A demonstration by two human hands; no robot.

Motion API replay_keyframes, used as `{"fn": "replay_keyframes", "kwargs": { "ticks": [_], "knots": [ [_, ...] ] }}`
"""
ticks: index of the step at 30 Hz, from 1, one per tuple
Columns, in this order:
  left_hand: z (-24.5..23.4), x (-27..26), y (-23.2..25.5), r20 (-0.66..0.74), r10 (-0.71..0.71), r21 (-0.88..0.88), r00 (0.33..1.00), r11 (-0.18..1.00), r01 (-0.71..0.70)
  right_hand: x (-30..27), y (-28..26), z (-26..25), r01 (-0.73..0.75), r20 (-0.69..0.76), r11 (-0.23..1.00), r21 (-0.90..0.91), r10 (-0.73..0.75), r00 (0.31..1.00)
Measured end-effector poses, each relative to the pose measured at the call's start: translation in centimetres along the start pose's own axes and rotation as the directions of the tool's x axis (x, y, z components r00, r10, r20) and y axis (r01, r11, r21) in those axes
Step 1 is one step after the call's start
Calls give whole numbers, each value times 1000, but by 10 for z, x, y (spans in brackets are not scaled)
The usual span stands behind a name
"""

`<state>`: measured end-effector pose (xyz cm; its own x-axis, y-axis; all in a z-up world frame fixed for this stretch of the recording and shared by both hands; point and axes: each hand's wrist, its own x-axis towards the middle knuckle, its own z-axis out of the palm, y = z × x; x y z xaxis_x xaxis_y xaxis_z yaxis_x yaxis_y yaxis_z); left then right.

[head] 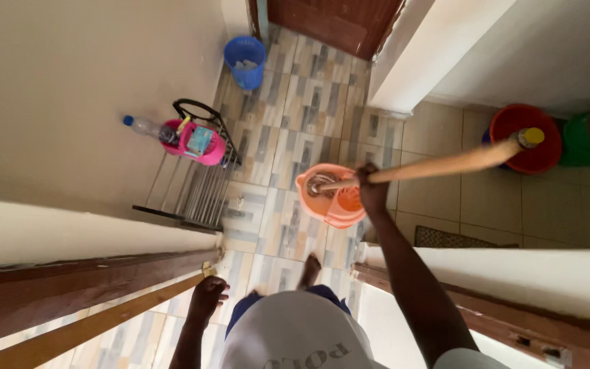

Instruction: The person mops the tiled floor of a bedroom and a hallway using a string mop and a bucket of water, moving furniture aside to reach the floor underneath.

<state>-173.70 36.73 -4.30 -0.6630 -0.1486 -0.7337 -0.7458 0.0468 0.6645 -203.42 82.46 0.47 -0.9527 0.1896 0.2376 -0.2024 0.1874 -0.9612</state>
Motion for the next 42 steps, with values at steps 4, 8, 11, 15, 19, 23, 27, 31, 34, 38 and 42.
{"fn": "replay_keyframes", "kwargs": {
  "ticks": [4, 8, 11, 15, 19, 23, 27, 31, 34, 38, 42],
  "knots": [
    [34, 14, 24, -31, 13, -40, 999, 999, -14, -27, 65, -8, -12, 262, 892, -452, 145, 954],
    [60, 20, 62, -15, 57, 40, 998, 998, -57, -16, 67, -5, 136, 387, 890, -435, 48, 921],
    [72, 37, 104, 27, 130, 124, 991, 983, -132, 26, 33, 1, 30, 355, 925, -380, 115, 928],
    [87, 74, 161, 135, 302, 221, 944, 919, -326, 87, -63, -2, -148, 212, 982, -113, 170, 963],
    [113, 122, 219, 260, 383, 138, 886, 894, -426, 101, -123, -6, -141, 99, 984, 105, 131, 986],
    [146, 158, 269, 351, 394, 73, 849, 893, -445, 72, -73, 9, -34, 120, 986, -164, 55, 991],
    [184, 177, 299, 471, 549, 75, 691, 755, -651, 45, 20, 24, -135, 111, 905, -404, 195, 975],
    [208, 180, 328, 487, 515, 180, 706, 732, -658, 34, 47, 23, -234, 78, 904, -359, 279, 957],
    [237, 189, 348, 499, 558, 25, 663, 756, -654, 39, 31, 33, -299, -28, 933, -200, 300, 954],
    [286, 178, 379, 585, 516, -342, 626, 857, -386, 49, -31, 51, -369, 28, 929, -17, 370, 929],
    [316, 151, 418, 447, 889, -536, 99, 354, -766, 44, -88, 49, -143, 192, 969, 202, 104, 976]
  ]
}}
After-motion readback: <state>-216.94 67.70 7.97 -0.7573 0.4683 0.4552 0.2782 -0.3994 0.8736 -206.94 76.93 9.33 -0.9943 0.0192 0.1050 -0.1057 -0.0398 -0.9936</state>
